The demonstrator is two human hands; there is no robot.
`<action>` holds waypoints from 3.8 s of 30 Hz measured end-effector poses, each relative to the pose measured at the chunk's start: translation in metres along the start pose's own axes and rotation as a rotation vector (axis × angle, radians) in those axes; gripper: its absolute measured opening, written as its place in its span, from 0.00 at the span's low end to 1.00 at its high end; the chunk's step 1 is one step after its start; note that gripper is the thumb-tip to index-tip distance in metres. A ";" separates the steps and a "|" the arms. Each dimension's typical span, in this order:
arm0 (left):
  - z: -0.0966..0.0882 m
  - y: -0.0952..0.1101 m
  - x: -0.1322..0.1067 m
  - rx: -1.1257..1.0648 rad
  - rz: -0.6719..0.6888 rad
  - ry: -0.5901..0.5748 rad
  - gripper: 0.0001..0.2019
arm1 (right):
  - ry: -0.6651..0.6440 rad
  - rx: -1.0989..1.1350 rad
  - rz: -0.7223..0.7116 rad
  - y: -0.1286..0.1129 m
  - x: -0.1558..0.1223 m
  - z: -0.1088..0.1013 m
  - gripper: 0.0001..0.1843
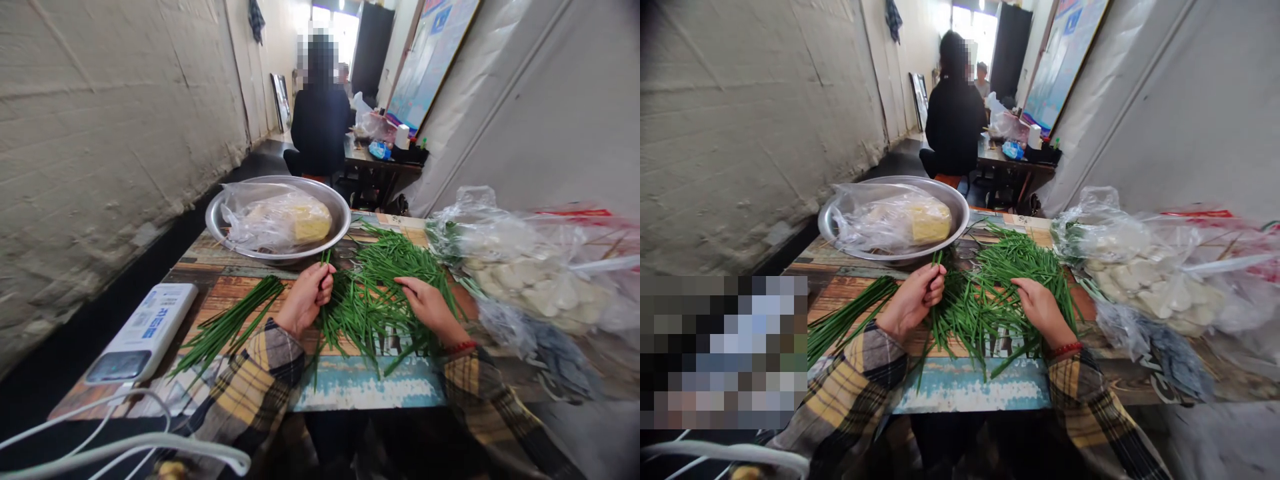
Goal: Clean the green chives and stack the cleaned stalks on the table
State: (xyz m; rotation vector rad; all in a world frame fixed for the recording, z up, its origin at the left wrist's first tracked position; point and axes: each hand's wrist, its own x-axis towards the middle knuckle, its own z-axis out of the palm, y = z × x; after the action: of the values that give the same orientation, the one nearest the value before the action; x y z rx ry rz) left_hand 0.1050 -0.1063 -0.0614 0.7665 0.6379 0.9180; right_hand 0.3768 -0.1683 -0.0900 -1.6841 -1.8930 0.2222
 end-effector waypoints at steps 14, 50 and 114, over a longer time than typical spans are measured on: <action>-0.004 -0.005 0.003 0.037 0.034 0.050 0.08 | -0.061 -0.210 -0.037 -0.046 0.006 0.026 0.11; -0.004 -0.009 0.004 0.047 0.034 0.008 0.10 | -0.191 -0.071 0.188 -0.064 0.021 0.027 0.15; 0.000 -0.006 0.001 0.000 0.061 -0.019 0.06 | 0.008 -0.262 0.032 -0.006 -0.002 -0.012 0.18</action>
State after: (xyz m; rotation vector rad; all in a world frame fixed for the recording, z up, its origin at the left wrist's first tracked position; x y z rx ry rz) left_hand 0.1083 -0.1083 -0.0666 0.7978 0.6001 0.9657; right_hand 0.3781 -0.1745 -0.0777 -1.8827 -1.9587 -0.0219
